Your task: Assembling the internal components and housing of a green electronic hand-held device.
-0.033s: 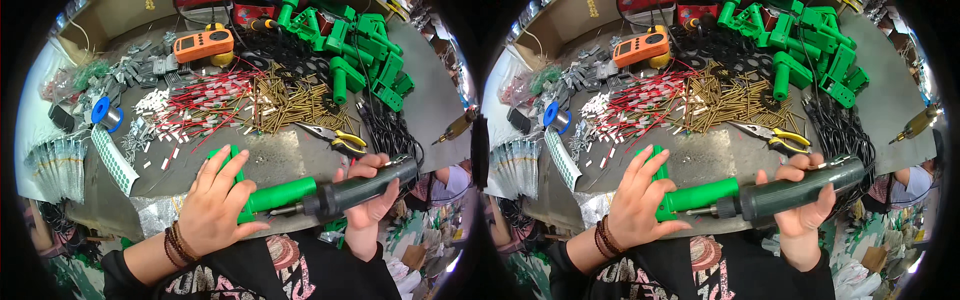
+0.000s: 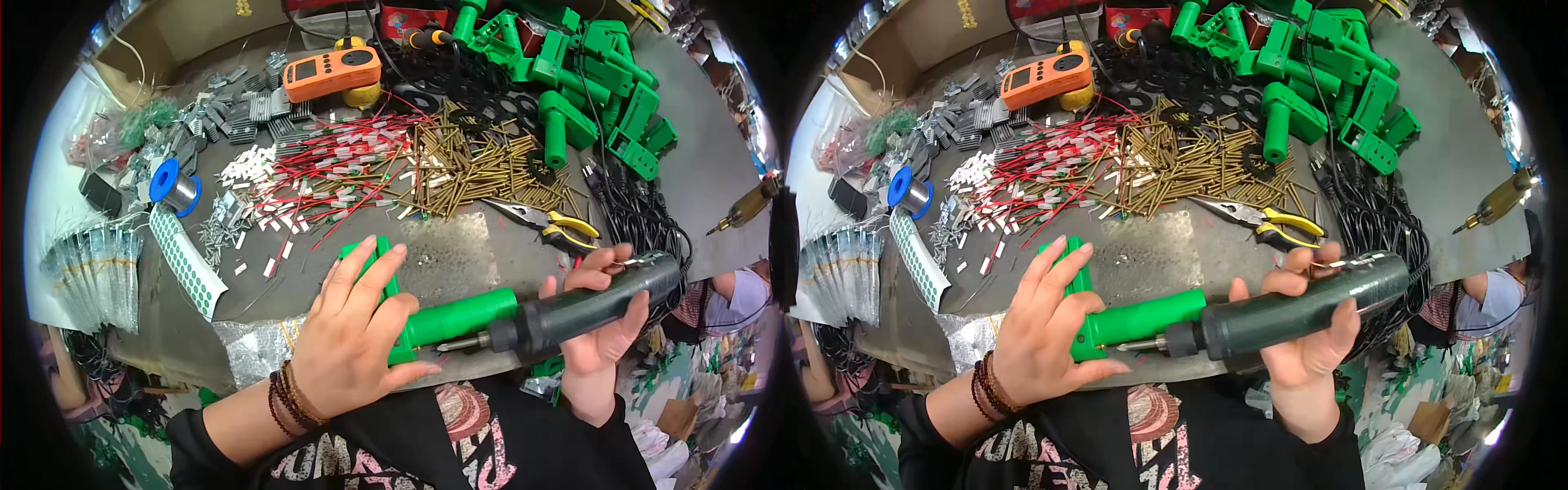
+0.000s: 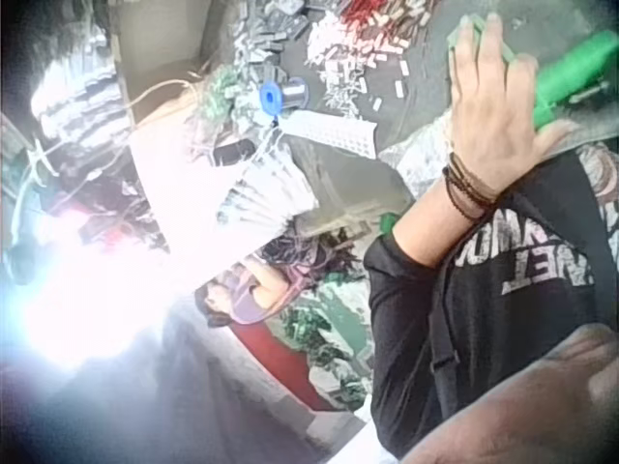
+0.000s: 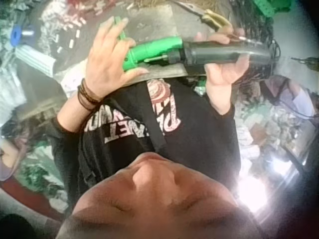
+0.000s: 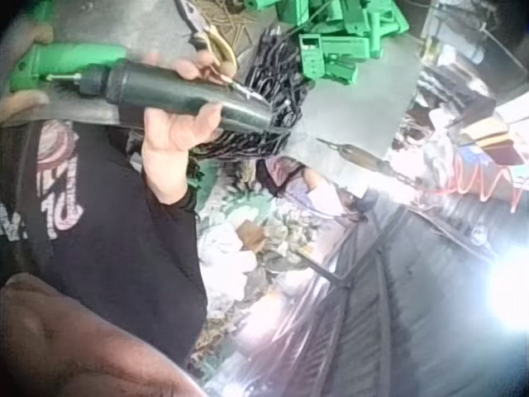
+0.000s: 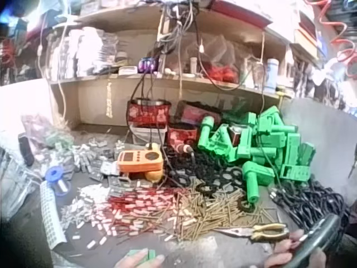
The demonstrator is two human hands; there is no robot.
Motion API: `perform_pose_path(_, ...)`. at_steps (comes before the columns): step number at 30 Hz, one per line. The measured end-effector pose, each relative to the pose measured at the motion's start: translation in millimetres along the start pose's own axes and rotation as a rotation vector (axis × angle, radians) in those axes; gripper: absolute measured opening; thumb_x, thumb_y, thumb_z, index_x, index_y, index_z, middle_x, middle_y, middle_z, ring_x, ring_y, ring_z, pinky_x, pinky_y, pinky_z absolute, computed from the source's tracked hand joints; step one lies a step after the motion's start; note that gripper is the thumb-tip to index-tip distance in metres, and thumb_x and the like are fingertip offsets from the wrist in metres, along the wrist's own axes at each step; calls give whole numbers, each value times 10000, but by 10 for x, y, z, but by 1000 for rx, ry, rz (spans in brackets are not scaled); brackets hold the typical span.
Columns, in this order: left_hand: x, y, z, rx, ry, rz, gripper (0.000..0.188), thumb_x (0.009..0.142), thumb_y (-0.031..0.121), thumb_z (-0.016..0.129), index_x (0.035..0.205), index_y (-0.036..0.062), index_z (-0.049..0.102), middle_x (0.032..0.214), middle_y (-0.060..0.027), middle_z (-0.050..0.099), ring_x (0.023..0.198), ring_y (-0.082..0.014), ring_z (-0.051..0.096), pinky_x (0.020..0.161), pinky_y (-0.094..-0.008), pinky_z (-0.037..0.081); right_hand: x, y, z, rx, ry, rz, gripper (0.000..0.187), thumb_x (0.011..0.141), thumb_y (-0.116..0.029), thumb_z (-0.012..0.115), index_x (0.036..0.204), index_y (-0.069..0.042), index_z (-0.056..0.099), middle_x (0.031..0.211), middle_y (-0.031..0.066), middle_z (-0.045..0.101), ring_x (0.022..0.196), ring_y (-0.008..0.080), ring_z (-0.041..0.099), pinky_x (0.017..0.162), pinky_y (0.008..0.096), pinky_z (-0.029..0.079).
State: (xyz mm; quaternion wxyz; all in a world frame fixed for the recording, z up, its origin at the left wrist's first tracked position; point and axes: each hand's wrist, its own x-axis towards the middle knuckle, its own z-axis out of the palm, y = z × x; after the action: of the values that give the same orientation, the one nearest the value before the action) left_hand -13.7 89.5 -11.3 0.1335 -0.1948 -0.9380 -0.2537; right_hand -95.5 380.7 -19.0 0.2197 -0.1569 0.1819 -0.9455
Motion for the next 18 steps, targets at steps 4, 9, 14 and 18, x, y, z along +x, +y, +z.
perform_pose_path(4, -3, 13, -3, 4, -3, 2, 588, 683, 420, 852, 1040, 17, 617, 1395, -307, 482, 1306, -539, 440, 1086, -595, 378, -46, 126, -2, -16, 76, -10, 474, 896, -252, 765, 1322, -242, 558, 1299, 6, 573, 1124, 140, 578, 1186, 647, 263)
perform_pose_path(9, 5, 14, 3, 9, -5, -9, 529, 685, 347, 844, 1031, 18, 617, 1406, -304, 473, 1306, -547, 440, 1083, -596, 383, -25, 195, 82, -25, 73, 8, 425, 915, -186, 737, 1282, -236, 531, 1241, -33, 586, 1103, 114, 571, 1202, 614, 223)
perform_pose_path(14, 12, 13, 13, 17, -3, -20, 498, 674, 312, 836, 1019, 25, 621, 1418, -290, 469, 1328, -554, 421, 1091, -591, 379, -53, 228, 53, -51, 136, -28, 463, 859, -228, 795, 1270, -263, 585, 1208, -9, 591, 1081, 134, 583, 1185, 631, 294)
perform_pose_path(18, 13, 39, 4, 26, -20, -32, 478, 673, 294, 831, 1008, 24, 623, 1425, -281, 465, 1334, -551, 418, 1090, -592, 380, -25, 293, 27, -36, 111, -3, 433, 850, -226, 805, 1227, -254, 595, 1206, -13, 589, 1076, 133, 581, 1184, 580, 316)
